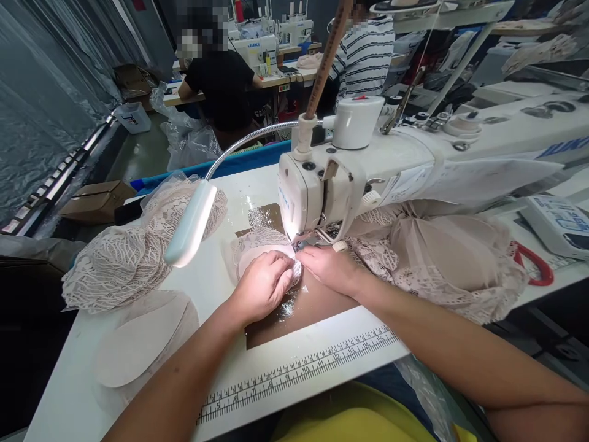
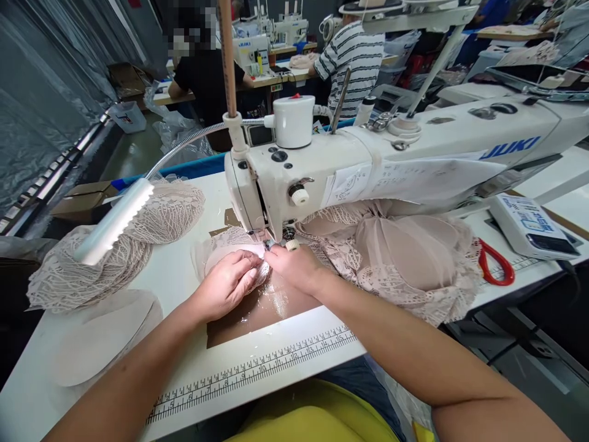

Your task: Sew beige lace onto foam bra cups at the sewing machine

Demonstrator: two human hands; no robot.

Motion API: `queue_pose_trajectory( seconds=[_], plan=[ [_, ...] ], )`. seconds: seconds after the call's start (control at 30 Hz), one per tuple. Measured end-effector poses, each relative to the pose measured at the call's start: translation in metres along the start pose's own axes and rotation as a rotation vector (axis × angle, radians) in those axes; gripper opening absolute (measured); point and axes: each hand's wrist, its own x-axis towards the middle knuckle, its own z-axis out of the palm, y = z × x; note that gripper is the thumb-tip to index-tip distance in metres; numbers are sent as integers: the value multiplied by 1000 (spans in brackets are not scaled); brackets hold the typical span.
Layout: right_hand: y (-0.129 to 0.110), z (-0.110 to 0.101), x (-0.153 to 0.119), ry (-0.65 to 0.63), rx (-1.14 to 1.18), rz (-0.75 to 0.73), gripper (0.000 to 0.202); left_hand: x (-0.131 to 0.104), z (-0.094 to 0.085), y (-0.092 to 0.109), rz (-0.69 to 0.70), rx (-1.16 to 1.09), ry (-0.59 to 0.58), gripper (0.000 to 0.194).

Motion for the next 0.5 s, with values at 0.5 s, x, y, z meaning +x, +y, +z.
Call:
queue_pose_trajectory(
  seconds=[0.5],
  plan=[
    [6,-10,-22,27,215,100,31,0,9,5,107,290,-42,37]
  ],
)
